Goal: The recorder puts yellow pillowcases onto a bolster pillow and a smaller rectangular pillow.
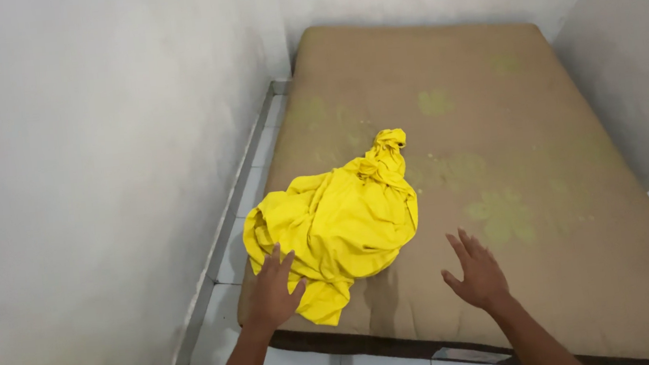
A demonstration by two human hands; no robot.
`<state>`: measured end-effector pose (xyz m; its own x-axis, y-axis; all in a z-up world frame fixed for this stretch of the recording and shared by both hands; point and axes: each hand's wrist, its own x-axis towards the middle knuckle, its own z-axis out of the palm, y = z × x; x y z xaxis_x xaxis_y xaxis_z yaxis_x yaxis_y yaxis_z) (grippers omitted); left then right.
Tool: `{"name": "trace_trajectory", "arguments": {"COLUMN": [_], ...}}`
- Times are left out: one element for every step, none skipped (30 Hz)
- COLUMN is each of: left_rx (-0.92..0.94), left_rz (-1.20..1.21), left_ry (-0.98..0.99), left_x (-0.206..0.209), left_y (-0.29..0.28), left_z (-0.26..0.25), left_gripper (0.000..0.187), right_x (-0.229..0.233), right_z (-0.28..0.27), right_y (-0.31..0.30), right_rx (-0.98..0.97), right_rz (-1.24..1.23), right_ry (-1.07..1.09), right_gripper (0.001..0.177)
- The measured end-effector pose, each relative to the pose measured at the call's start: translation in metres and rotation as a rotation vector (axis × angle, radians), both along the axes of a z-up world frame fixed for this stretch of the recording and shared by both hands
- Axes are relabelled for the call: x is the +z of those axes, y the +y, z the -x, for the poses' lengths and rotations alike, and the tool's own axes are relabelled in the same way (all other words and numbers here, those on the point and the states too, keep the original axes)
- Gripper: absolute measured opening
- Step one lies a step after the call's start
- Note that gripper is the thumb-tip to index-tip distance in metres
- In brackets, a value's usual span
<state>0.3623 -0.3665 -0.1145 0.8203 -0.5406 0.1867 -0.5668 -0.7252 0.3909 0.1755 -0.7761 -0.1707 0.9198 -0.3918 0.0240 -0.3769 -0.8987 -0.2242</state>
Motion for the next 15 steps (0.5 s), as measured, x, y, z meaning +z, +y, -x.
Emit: {"name": "trace_trajectory", "arguments": {"left_rx": [-0.003, -0.018, -0.032, -0.034, -0.031, -0.028, -0.029, -0.027, -0.026, -0.028, -0.014, 0.000, 0.001, 0.005, 0.011], "left_rz": [-0.003, 0.014, 0.032, 0.029, 0.016, 0.003, 0.002, -0.023, -0.049, -0.051, -0.053, -0.054, -0.059, -0.077, -0.092], "left_ry": [0.004, -0.013, -0.027, -0.020, -0.002, 0.015, 0.022, 0.026, 0.030, 0.037, 0.058, 0.078, 0.091, 0.127, 0.163], "left_x": [-0.006, -0.012, -0.018, -0.020, -0.022, -0.024, -0.028, -0.032, -0.037, -0.047, -0.057, -0.067, -0.072, -0.077, -0.083], "left_y": [0.000, -0.001, 0.000, 0.001, 0.001, 0.001, 0.003, 0.005, 0.009, 0.010, 0.013, 0.017, 0.019, 0.022, 0.024], "left_z": [-0.005, -0.010, -0.016, -0.021, -0.028, -0.036, -0.046, -0.056, -0.068, -0.082, -0.095, -0.108, -0.118, -0.128, -0.139], "left_gripper": [0.066, 0.066, 0.066, 0.066, 0.067, 0.068, 0.068, 0.068, 0.068, 0.068, 0.069, 0.069, 0.069, 0.069, 0.069], "right_x": [0.000, 0.001, 0.001, 0.003, 0.005, 0.007, 0.005, 0.003, -0.001, -0.002, -0.005, -0.007, -0.009, -0.010, -0.011], "right_z": [-0.004, -0.009, -0.013, -0.020, -0.028, -0.036, -0.045, -0.054, -0.065, -0.077, -0.089, -0.102, -0.115, -0.128, -0.142], "right_y": [0.002, 0.004, 0.006, 0.011, 0.014, 0.018, 0.018, 0.019, 0.021, 0.023, 0.026, 0.029, 0.033, 0.036, 0.039], "right_rx": [-0.003, -0.005, -0.006, -0.009, -0.013, -0.017, -0.018, -0.011, -0.005, -0.006, 0.007, 0.021, 0.021, 0.032, 0.044], "right_rz": [-0.003, -0.017, -0.030, -0.033, -0.045, -0.057, -0.058, -0.063, -0.068, -0.071, -0.067, -0.064, -0.069, -0.069, -0.067], "right_ry": [0.004, -0.005, -0.011, -0.004, 0.019, 0.041, 0.048, 0.058, 0.069, 0.076, 0.081, 0.085, 0.098, 0.121, 0.143], "right_gripper": [0.089, 0.089, 0.089, 0.089, 0.089, 0.088, 0.088, 0.089, 0.089, 0.089, 0.090, 0.090, 0.090, 0.090, 0.090]}}
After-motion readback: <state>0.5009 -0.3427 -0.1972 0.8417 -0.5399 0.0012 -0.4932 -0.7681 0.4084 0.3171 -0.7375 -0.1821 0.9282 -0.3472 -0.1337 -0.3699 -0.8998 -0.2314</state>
